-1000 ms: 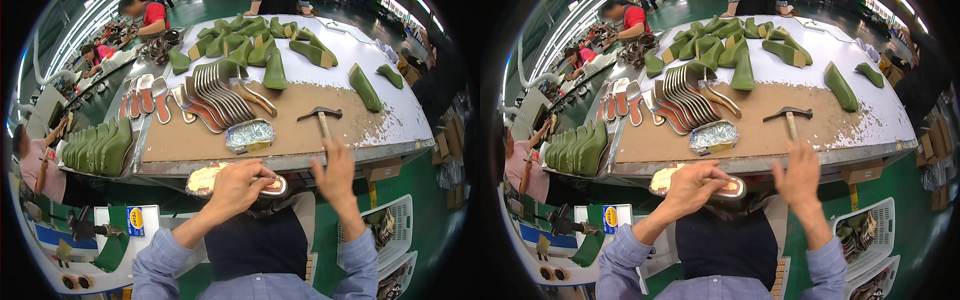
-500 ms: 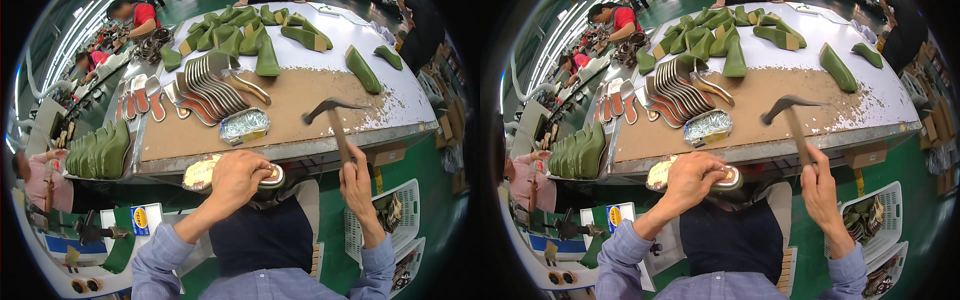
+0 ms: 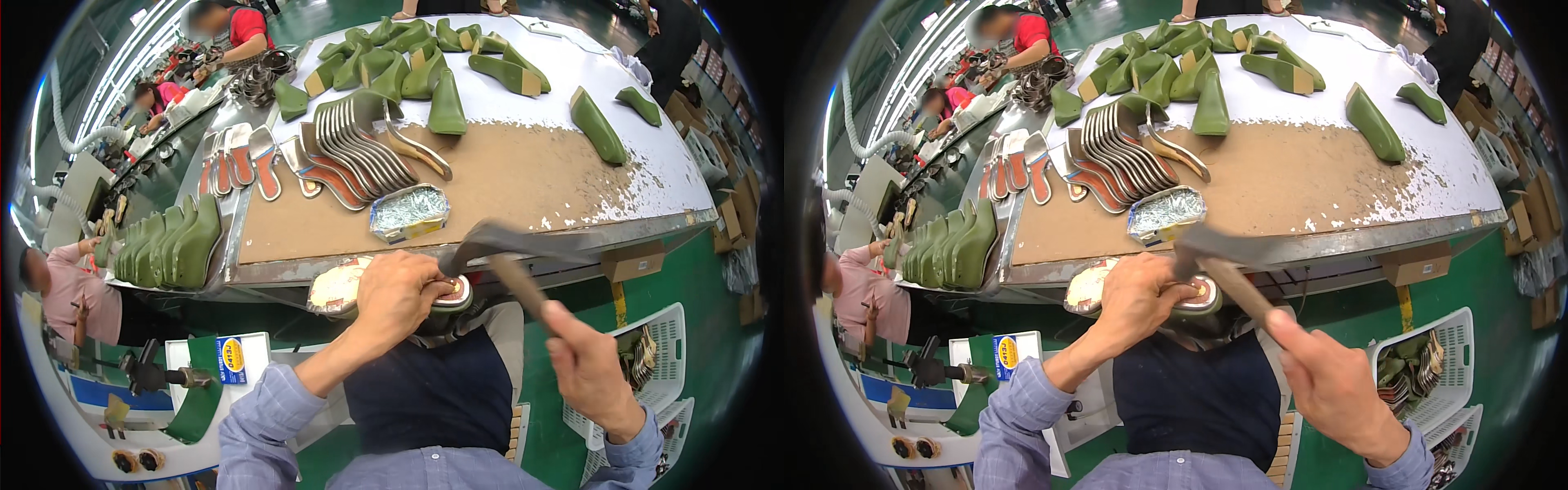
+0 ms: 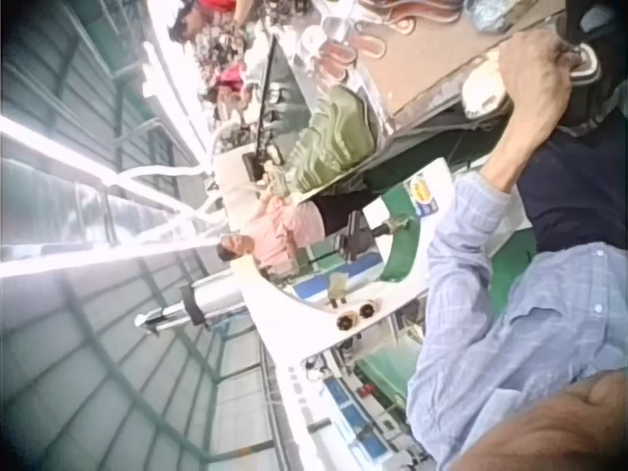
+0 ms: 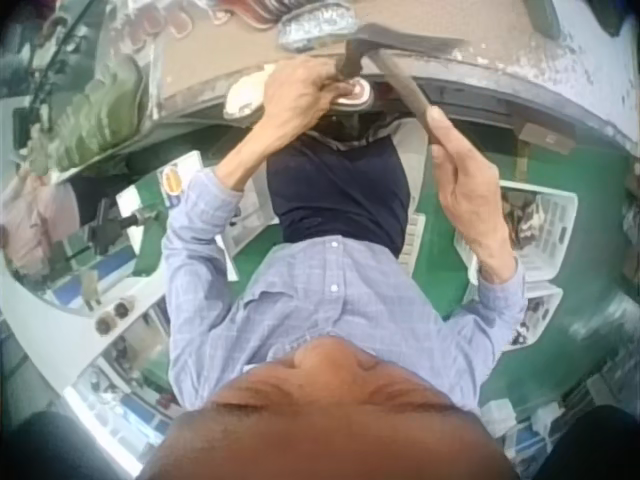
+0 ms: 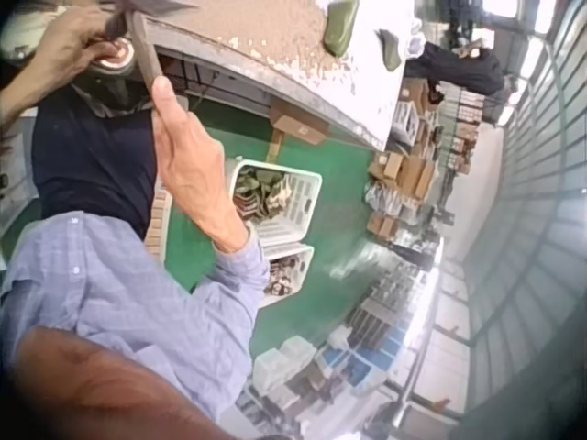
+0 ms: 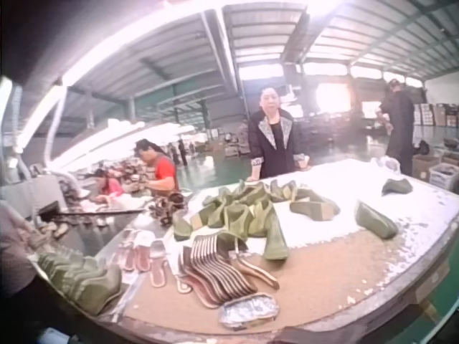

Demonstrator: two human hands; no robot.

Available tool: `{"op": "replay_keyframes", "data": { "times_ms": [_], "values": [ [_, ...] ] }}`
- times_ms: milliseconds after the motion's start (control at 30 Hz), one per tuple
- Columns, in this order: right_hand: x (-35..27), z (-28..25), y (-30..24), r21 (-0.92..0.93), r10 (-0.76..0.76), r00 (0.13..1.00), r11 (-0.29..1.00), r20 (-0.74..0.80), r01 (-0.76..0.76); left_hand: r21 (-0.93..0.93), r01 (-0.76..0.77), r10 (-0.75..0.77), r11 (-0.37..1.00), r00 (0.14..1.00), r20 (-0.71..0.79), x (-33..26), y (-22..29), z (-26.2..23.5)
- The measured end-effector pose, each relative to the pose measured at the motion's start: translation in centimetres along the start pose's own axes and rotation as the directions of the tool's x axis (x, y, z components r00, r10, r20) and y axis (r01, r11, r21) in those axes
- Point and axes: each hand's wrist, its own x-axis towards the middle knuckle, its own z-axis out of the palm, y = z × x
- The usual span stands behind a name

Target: The person assembles shoe components by hand in a factory setting. They place a metal insole into a green shoe upper, position the assembly on a wooden block, and use a hammer to secure the parts. The person repeats this process for multiple units, moving finished shoes to a pile on the table.

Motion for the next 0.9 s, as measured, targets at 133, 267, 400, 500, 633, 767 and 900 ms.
{"op": "replay_keyframes", "data": {
  "times_ms": [133,267,400,500,633,767,900],
  "values": [
    [0.2,0.3,0.3,0.004,0.015,0.999,1.000,-0.046,-0.015,-0.034,0.028,-0.024,0.999,0.991,0.129,0.1,0.0,-1.0],
    [-1.6,0.3,0.1,0.490,0.467,0.884,0.762,0.040,-0.424,0.372,-0.237,0.221,0.898,0.972,0.086,-0.8,-2.4,-2.4],
    [-3.7,1.9,1.6,0.566,0.591,0.806,0.669,-0.012,-0.482,0.278,-0.148,0.082,0.949,0.969,0.234,-1.1,-2.7,-3.0],
    [-5.4,2.7,3.4,0.301,0.377,0.918,0.896,-0.124,-0.327,0.251,-0.100,0.034,0.963,0.966,0.256,-1.1,-2.3,-2.9],
    [-5.0,1.6,2.5,0.086,0.194,0.978,0.979,-0.083,-0.186,0.263,-0.151,0.102,0.953,0.976,0.192,-1.5,-2.2,-2.3],
    [-2.5,-0.5,-0.1,-0.109,-0.056,0.979,0.993,-0.196,0.035,0.280,-0.121,0.068,0.952,0.980,0.189,-1.8,-2.4,-2.3],
    [-2.6,-0.4,-0.8,0.154,-0.069,0.922,0.978,-0.382,0.137,0.301,-0.105,0.042,0.948,0.977,0.208,-1.7,-2.0,-2.3]
  ]
}}
